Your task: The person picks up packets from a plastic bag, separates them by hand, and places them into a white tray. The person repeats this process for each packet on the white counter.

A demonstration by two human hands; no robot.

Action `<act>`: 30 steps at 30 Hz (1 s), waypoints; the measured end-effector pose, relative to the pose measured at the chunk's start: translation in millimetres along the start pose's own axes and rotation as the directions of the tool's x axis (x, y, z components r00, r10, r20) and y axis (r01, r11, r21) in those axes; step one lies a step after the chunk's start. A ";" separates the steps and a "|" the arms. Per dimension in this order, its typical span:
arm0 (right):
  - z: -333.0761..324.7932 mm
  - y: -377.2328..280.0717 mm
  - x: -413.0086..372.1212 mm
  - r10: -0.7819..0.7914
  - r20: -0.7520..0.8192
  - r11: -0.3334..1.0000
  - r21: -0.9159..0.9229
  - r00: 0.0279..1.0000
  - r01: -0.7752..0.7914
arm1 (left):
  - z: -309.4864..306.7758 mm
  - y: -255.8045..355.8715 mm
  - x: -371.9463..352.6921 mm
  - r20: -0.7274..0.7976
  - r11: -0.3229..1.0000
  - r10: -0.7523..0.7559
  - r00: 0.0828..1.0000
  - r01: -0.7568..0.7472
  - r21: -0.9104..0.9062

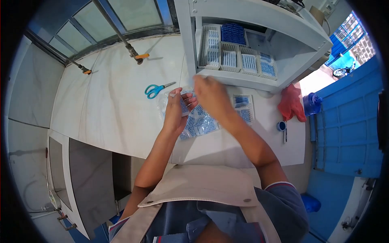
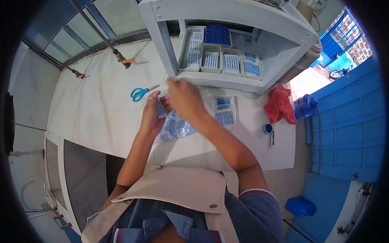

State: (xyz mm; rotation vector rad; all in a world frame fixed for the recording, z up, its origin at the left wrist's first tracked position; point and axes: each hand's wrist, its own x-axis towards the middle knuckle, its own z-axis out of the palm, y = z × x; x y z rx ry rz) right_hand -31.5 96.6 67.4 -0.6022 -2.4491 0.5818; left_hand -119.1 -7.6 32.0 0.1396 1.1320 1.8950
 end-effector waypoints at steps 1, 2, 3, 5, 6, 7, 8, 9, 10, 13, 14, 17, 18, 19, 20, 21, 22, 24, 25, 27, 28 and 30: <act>1.3 -14.2 -14.8 -0.071 0.090 0.997 -0.003 0.993 0.072 | -12.7 -14.8 7.7 0.081 0.992 0.089 0.993 -0.096 0.084; 8.2 -22.3 -27.3 -0.125 0.095 0.992 0.041 0.988 0.121 | -8.4 -14.7 0.8 0.086 0.992 0.086 0.993 -0.094 0.085; 15.0 -26.9 -37.8 -0.180 0.098 0.982 0.085 0.979 0.172 | 0.4 -13.7 -11.5 0.082 0.995 0.082 0.993 -0.086 0.052; 20.9 -35.3 -55.5 -0.122 0.160 0.988 0.117 0.980 0.104 | -1.2 -17.7 -29.6 0.087 0.998 0.059 0.995 -0.058 -0.011; 21.6 -38.2 -60.2 -0.072 0.226 0.988 0.149 0.971 0.039 | -7.8 -18.7 -37.4 0.083 0.998 0.059 0.995 -0.058 -0.014; 18.4 -41.1 -61.5 0.018 0.455 0.954 0.259 0.890 -0.152 | -16.6 -17.4 -44.7 0.044 0.997 0.021 0.999 -0.024 0.067; 26.3 -34.4 -66.2 0.015 0.461 0.953 0.261 0.887 -0.152 | -25.7 -14.8 -50.1 0.000 0.989 -0.017 1.000 0.017 0.146; 37.9 -22.6 -71.5 -0.034 0.472 0.780 0.564 0.881 -0.272 | -36.7 -13.3 -51.7 -0.008 0.990 -0.016 1.000 0.017 0.143; 46.4 -11.4 -76.2 -0.082 0.465 0.500 0.784 0.881 -0.367 | -50.0 -12.6 -51.7 -0.037 0.992 -0.020 0.999 0.024 0.122; 47.7 18.2 -45.1 0.034 0.491 0.606 0.683 0.871 -0.408 | -68.7 -3.9 -55.8 -0.048 0.996 -0.005 0.999 0.009 0.086; 57.0 29.5 -40.1 0.036 0.371 0.876 0.436 0.928 -0.208 | -69.6 -2.1 -56.5 -0.025 0.997 0.013 1.000 -0.011 0.076; 98.2 34.4 -30.0 -0.012 0.130 0.986 0.165 0.991 -0.010 | -57.9 4.9 -59.2 -0.019 0.990 -0.015 1.000 0.018 0.138; 109.2 34.6 -28.9 -0.016 0.128 0.986 0.165 0.992 -0.005 | -58.7 4.8 -57.6 0.012 0.983 -0.062 0.998 0.058 0.176; 120.0 34.9 -27.8 0.062 0.132 0.983 0.161 0.989 -0.084 | -59.1 2.8 -55.3 0.012 0.983 -0.056 0.998 0.053 0.176; 123.0 32.8 -25.1 0.139 0.136 0.974 0.158 0.981 -0.160 | -59.6 -0.6 -51.6 -0.014 0.972 -0.081 0.997 0.082 0.220; 123.6 33.5 -23.6 0.130 0.135 0.975 0.160 0.982 -0.152 | -61.2 -3.2 -47.1 -0.042 0.959 -0.104 0.994 0.111 0.262; 123.4 35.3 -25.4 0.131 0.124 0.953 0.256 0.984 -0.159 | -64.5 -5.9 -42.0 -0.047 0.960 -0.099 0.994 0.107 0.260; 111.2 33.6 -27.5 0.137 0.116 0.921 0.351 0.984 -0.170 | -68.0 -10.2 -33.1 -0.030 0.877 0.109 0.994 -0.082 0.474; 102.9 35.7 -27.6 0.219 0.216 0.873 0.392 0.951 -0.290 | -69.5 -12.6 -29.0 -0.030 0.877 0.108 0.994 -0.081 0.474; 90.5 43.3 -31.6 0.292 0.319 0.810 0.419 0.902 -0.410 | -67.4 -12.2 -25.2 0.016 0.813 0.252 0.968 -0.221 0.539; 85.2 49.2 -36.0 0.245 0.256 0.781 0.519 0.935 -0.347 | -68.2 -10.7 -25.1 0.016 0.813 0.251 0.968 -0.220 0.540; 74.0 53.9 -36.2 0.205 0.188 0.746 0.606 0.960 -0.278 | -62.5 -4.2 -27.9 0.036 0.619 0.247 0.968 -0.186 0.763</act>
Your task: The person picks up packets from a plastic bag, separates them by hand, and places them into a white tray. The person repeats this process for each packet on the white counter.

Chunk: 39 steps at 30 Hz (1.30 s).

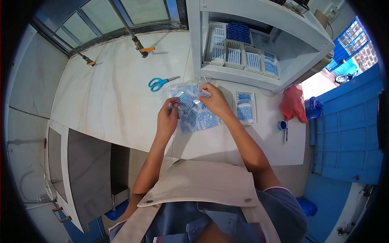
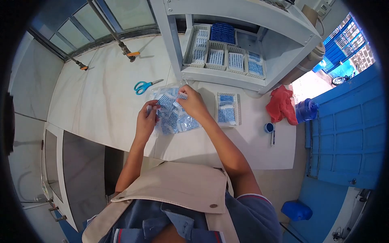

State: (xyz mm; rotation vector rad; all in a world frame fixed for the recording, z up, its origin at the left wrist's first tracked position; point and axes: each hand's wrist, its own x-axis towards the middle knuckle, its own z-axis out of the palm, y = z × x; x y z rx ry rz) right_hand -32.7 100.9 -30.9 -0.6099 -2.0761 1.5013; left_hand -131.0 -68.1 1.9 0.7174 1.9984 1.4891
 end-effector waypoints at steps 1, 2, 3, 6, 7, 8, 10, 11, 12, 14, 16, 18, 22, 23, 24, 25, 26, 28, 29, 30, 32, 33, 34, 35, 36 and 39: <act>-5.2 -1.2 -0.4 0.011 0.008 1.000 -0.004 1.000 -0.011 | 3.2 -0.8 0.6 0.004 1.000 -0.006 1.000 0.006 -0.001; -8.2 -3.6 -1.3 0.020 0.016 1.000 -0.008 1.000 -0.020 | 7.7 -0.8 3.8 -0.017 0.980 0.115 0.993 -0.111 0.168; -7.9 -2.1 -0.9 0.019 0.015 1.000 -0.008 1.000 -0.019 | 11.8 0.2 7.7 -0.019 0.916 0.242 0.970 -0.222 0.334; -4.2 -0.8 2.5 0.177 0.084 0.984 -0.031 0.981 -0.175 | 26.3 4.0 13.2 0.045 0.763 0.382 0.923 -0.342 0.549; -4.1 -0.2 1.0 0.171 0.052 0.985 -0.002 0.984 -0.171 | 30.6 4.5 15.3 0.032 0.763 0.347 0.937 -0.302 0.571; -4.0 0.8 -0.6 0.168 0.020 0.985 0.026 0.986 -0.168 | 31.6 2.7 18.7 0.031 0.764 0.344 0.938 -0.299 0.572; -4.8 7.5 -2.2 0.124 -0.016 0.992 0.013 0.992 -0.124 | 34.4 -1.3 26.4 0.075 0.694 0.219 0.973 -0.210 0.689; -6.5 8.4 -3.6 0.080 -0.055 0.997 -0.001 0.995 -0.080 | 36.1 -4.4 29.2 0.078 0.695 0.220 0.972 -0.212 0.687; -8.6 9.1 -5.5 0.080 -0.059 0.997 -0.003 0.995 -0.080 | 37.3 -7.0 32.3 0.105 0.660 0.214 0.971 -0.224 0.717; -10.2 9.1 -10.0 0.119 -0.057 0.991 0.065 0.991 -0.116 | 40.7 -6.2 32.3 0.131 0.625 0.208 0.969 -0.235 0.745; -10.4 8.4 -12.1 0.119 -0.014 0.993 0.003 0.993 -0.119 | 48.0 0.5 25.3 0.089 0.674 0.362 0.928 -0.327 0.662; -10.1 5.8 -14.3 0.125 0.027 0.991 -0.058 0.992 -0.124 | 48.2 5.3 27.2 0.138 0.648 0.349 0.927 -0.345 0.679; -9.3 -0.4 -16.8 0.271 -0.036 0.955 0.137 0.962 -0.264 | 40.8 -10.5 40.5 0.194 0.496 0.318 0.928 -0.338 0.800; -10.9 -0.8 -18.8 0.270 -0.107 0.955 0.160 0.957 -0.251 | 38.7 -11.9 42.5 0.193 0.497 0.317 0.928 -0.336 0.800; -14.0 -0.7 -20.3 0.270 -0.106 0.955 0.159 0.957 -0.251 | 37.1 -13.2 44.6 0.185 0.477 0.298 0.936 -0.314 0.821; -18.1 -0.2 -21.7 0.322 -0.074 0.926 0.231 0.944 -0.298 | 36.6 -14.7 45.8 0.177 0.456 0.279 0.944 -0.293 0.840; -21.3 0.2 -23.2 0.372 -0.038 0.890 0.299 0.928 -0.344 | 37.7 -14.1 44.6 0.177 0.457 0.279 0.944 -0.293 0.840; -24.1 6.3 -26.1 0.375 -0.069 0.846 0.433 0.924 -0.310 | 40.5 -12.7 41.6 0.129 0.450 0.291 0.948 -0.255 0.856; -25.2 5.9 -27.0 0.384 -0.100 0.785 0.559 0.918 -0.267 | 39.5 -7.4 39.4 0.132 0.450 0.292 0.947 -0.258 0.855; -25.4 5.9 -28.2 0.387 -0.106 0.785 0.559 0.916 -0.267 | 37.3 -1.4 36.3 0.142 0.562 0.261 0.955 -0.270 0.782; -25.8 3.9 -30.2 0.379 -0.103 0.706 0.674 0.920 -0.215 | 32.1 2.3 36.2 0.166 0.663 0.232 0.958 -0.281 0.694; -27.8 1.6 -30.7 0.380 -0.108 0.705 0.676 0.919 -0.212 | 25.1 2.1 38.3 0.178 0.823 0.144 0.973 -0.218 0.525; -29.8 -1.1 -31.8 0.360 -0.030 0.682 0.690 0.932 -0.241 | 18.2 1.4 39.2 0.206 0.935 0.056 0.977 -0.123 0.332; -31.6 -7.1 -32.5 0.337 0.051 0.659 0.701 0.940 -0.274 | 11.6 2.9 39.6 0.204 0.935 0.054 0.977 -0.122 0.334; -35.1 -13.5 -33.1 0.336 0.056 0.657 0.701 0.940 -0.277 | 5.0 4.2 40.1 0.322 0.993 -0.109 0.941 0.087 0.082; -40.5 -28.6 -31.7 0.292 0.342 0.785 0.449 0.893 -0.428 | 3.4 11.7 30.0 0.548 0.876 -0.245 0.800 0.425 -0.228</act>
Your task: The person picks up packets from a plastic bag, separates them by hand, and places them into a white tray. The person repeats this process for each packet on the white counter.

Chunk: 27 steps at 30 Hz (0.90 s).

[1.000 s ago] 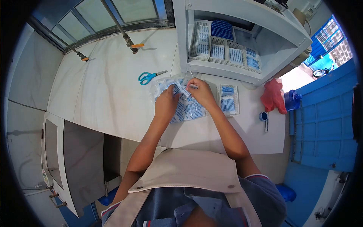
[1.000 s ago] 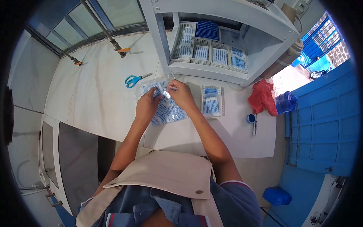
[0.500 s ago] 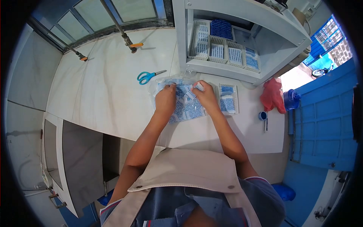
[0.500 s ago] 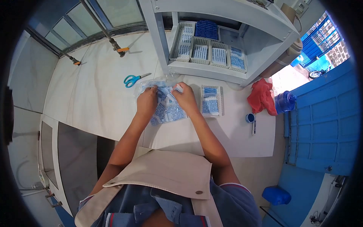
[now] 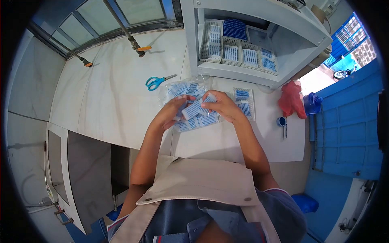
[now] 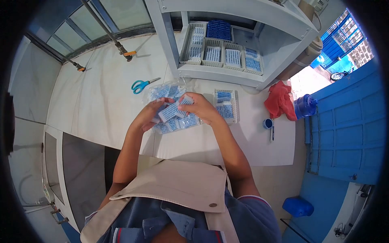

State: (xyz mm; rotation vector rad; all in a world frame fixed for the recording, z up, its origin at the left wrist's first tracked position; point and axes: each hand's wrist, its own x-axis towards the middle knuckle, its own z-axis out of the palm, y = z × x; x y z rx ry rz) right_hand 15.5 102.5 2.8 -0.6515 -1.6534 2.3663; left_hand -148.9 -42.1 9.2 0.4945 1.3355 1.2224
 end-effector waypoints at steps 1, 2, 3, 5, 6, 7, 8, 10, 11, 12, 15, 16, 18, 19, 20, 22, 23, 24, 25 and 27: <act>4.7 -0.4 2.8 -0.054 0.065 0.984 -0.169 0.996 0.064 | 7.2 -0.2 -4.4 0.091 0.990 -0.051 0.995 0.062 -0.125; 8.5 -0.5 5.6 -0.097 0.136 0.935 -0.328 0.986 0.137 | 21.0 6.4 -12.9 0.057 0.976 -0.110 0.992 0.119 -0.185; 9.7 1.6 8.9 -0.098 0.134 0.935 -0.326 0.986 0.137 | 25.3 7.0 -16.6 0.058 0.976 -0.112 0.992 0.121 -0.183; 9.6 10.3 17.7 -0.069 0.184 0.918 -0.372 0.980 0.135 | 29.3 6.8 -20.8 0.102 0.982 -0.079 0.992 0.095 -0.165; 11.4 16.6 20.3 -0.069 0.186 0.918 -0.373 0.980 0.135 | 27.8 2.4 -20.6 0.101 0.982 -0.078 0.992 0.094 -0.166; 14.4 24.1 21.4 -0.211 0.121 0.867 -0.436 0.970 0.243 | 24.5 -5.4 -18.3 0.075 0.996 -0.018 0.997 0.025 -0.089; 18.2 29.2 20.8 -0.353 0.066 0.796 -0.502 0.933 0.337 | 21.7 -11.8 -16.5 0.053 0.999 0.043 0.998 -0.043 -0.009; 34.6 12.3 6.0 -0.315 0.008 0.842 -0.459 0.949 0.283 | 18.8 -19.8 -14.6 0.062 0.995 0.073 0.995 -0.068 -0.067; 40.4 6.5 0.5 -0.274 -0.051 0.882 -0.411 0.960 0.230 | 19.0 -20.4 -15.1 0.072 0.988 0.102 0.992 -0.093 -0.121; 41.5 9.7 0.1 -0.273 -0.050 0.883 -0.411 0.961 0.229 | 19.4 -20.6 -16.2 0.071 0.988 0.102 0.992 -0.093 -0.121; 40.2 27.8 3.3 -0.359 -0.077 0.847 -0.447 0.930 0.290 | 26.0 -18.0 -20.0 0.036 0.986 0.071 0.997 -0.064 -0.155; 40.9 35.0 5.8 -0.384 -0.093 0.837 -0.456 0.918 0.304 | 30.1 -16.4 -21.3 0.004 0.973 0.099 0.995 -0.096 -0.208; 50.8 38.0 6.3 -0.411 -0.103 0.825 -0.464 0.906 0.322 | 32.1 -15.9 -22.8 -0.033 0.957 0.129 0.991 -0.134 -0.259; 58.0 40.1 4.2 -0.417 -0.125 0.823 -0.473 0.900 0.315 | 32.2 -17.1 -23.2 -0.049 0.951 0.143 0.989 -0.151 -0.270; 61.8 40.2 2.5 -0.423 -0.149 0.820 -0.482 0.894 0.308 | 32.4 -18.9 -23.5 -0.063 0.945 0.155 0.986 -0.167 -0.281; 57.5 44.1 6.0 -0.489 -0.095 0.717 -0.610 0.867 0.337 | 32.0 -25.7 -23.5 -0.094 0.920 0.165 0.982 -0.187 -0.345; 55.1 44.0 9.3 -0.545 -0.028 0.592 -0.720 0.838 0.362 | 30.5 -28.7 -22.3 -0.127 0.890 0.173 0.977 -0.210 -0.404; 53.4 34.6 11.5 -0.547 -0.027 0.592 -0.719 0.837 0.364 | 23.7 -32.5 -21.2 -0.128 0.891 0.175 0.976 -0.212 -0.402; 48.6 22.3 14.3 -0.627 -0.076 0.546 -0.753 0.775 0.368 | 13.8 -37.3 -20.9 -0.086 0.870 0.208 0.974 -0.225 -0.440; 36.9 7.7 26.9 -0.701 -0.120 0.498 -0.788 0.703 0.362 | 10.6 -36.3 -23.7 -0.042 0.846 0.243 0.969 -0.233 -0.479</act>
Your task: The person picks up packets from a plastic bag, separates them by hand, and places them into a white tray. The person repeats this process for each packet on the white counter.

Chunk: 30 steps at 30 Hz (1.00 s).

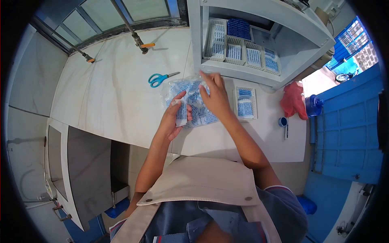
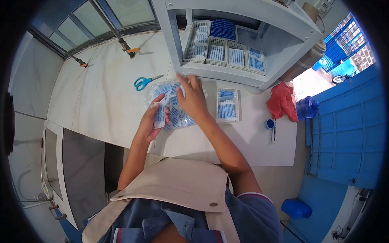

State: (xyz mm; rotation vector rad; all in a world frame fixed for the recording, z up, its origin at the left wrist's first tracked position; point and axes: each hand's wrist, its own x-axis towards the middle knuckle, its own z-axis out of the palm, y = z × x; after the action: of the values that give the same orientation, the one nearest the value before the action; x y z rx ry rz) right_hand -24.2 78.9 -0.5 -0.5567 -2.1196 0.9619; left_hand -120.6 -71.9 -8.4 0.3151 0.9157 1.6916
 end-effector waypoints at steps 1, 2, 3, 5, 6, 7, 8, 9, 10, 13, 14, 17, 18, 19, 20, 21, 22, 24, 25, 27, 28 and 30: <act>-0.3 6.5 10.5 -0.088 -0.017 0.991 -0.107 0.996 0.085 | 3.9 3.7 -2.0 -0.046 1.000 -0.014 0.999 0.013 -0.017; -0.5 13.6 19.2 -0.176 -0.026 0.963 -0.214 0.984 0.166 | 7.4 7.4 -4.0 -0.091 0.999 -0.028 0.995 0.026 -0.032; -0.5 21.4 25.3 -0.272 0.028 0.932 -0.240 0.962 0.271 | 8.0 10.0 -5.7 -0.086 0.999 -0.028 0.996 0.025 -0.027; -9.5 25.4 33.3 -0.018 0.105 1.000 -0.014 0.994 0.019 | 5.7 17.4 -8.3 -0.133 0.999 0.024 0.991 -0.020 0.031; -15.0 24.8 36.1 0.217 0.247 0.947 0.183 0.944 -0.266 | 2.1 21.3 -9.3 -0.136 0.999 0.028 0.990 -0.024 0.029; -20.2 38.8 39.3 0.227 0.346 0.881 0.326 0.910 -0.344 | -2.6 25.4 -10.7 -0.147 0.999 0.024 0.989 -0.020 0.032; -30.2 33.2 40.8 0.227 0.350 0.880 0.326 0.909 -0.345 | -4.8 27.0 -11.3 -0.159 0.999 0.018 0.987 -0.013 0.034; -44.4 18.0 43.1 0.239 0.440 0.819 0.388 0.866 -0.423 | -4.2 26.5 -11.3 -0.162 0.999 0.016 0.987 -0.011 0.031; -52.3 8.9 42.7 0.241 0.524 0.745 0.440 0.817 -0.502 | -2.5 26.1 -10.8 -0.153 0.999 -0.019 0.988 0.025 0.041; -54.3 6.4 38.2 0.264 0.569 0.711 0.431 0.779 -0.556 | 5.7 26.5 -5.9 -0.117 0.996 -0.044 0.992 0.053 0.069; -54.0 5.8 36.4 0.266 0.568 0.710 0.431 0.779 -0.557 | 7.6 26.1 -4.7 -0.098 0.996 -0.031 0.995 0.039 0.084; -48.4 -2.0 28.8 0.239 0.558 0.821 0.322 0.795 -0.472 | 14.3 14.5 3.8 -0.193 0.842 0.211 0.958 -0.078 0.534; -44.3 -11.1 23.4 0.248 0.565 0.915 0.129 0.787 -0.381 | 16.7 5.4 5.5 -0.195 0.842 0.210 0.958 -0.076 0.534; -38.7 -19.1 17.6 0.258 0.569 0.961 -0.069 0.781 -0.267 | 19.4 -6.3 6.1 -0.082 0.682 0.353 0.932 -0.196 0.704; -29.0 -24.5 10.3 0.257 0.570 0.961 -0.069 0.780 -0.267 | 23.1 -15.0 5.7 0.060 0.475 0.462 0.885 -0.305 0.825; -17.1 -27.3 2.1 0.295 0.558 0.939 -0.018 0.776 -0.344 | 27.2 -19.6 3.6 0.086 0.370 0.447 0.890 -0.272 0.888; -9.2 -25.2 -2.7 0.332 0.547 0.908 0.034 0.768 -0.417 | 28.6 -22.1 1.4 0.085 0.371 0.449 0.890 -0.272 0.888; -1.8 -14.6 -1.4 0.303 0.600 0.883 0.115 0.740 -0.455 | 29.2 -23.6 -1.5 -0.133 0.752 0.290 0.948 -0.139 0.644; 0.6 -8.3 2.7 0.371 0.663 0.711 0.248 0.650 -0.658 | 19.2 -27.5 0.7 -0.196 0.799 0.293 0.936 -0.127 0.588; 9.4 6.6 9.0 0.404 0.734 0.474 0.343 0.546 -0.811 | 22.3 -12.8 -6.6 -0.270 0.812 0.181 0.946 0.011 0.584; 18.7 15.5 12.3 0.327 0.527 0.854 0.191 0.785 -0.484 | 22.6 -6.0 -9.1 -0.341 0.807 0.071 0.937 0.146 0.572; 45.3 35.3 15.6 0.100 0.345 0.993 -0.095 0.933 -0.071 | 16.4 -4.0 -7.9 -0.306 0.841 0.084 0.948 0.097 0.532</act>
State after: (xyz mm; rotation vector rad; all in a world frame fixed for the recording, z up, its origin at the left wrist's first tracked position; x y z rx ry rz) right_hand -65.9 90.1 -41.4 -0.5544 -2.4773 1.0926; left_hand -104.9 -72.1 1.6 0.4184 1.6459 1.4682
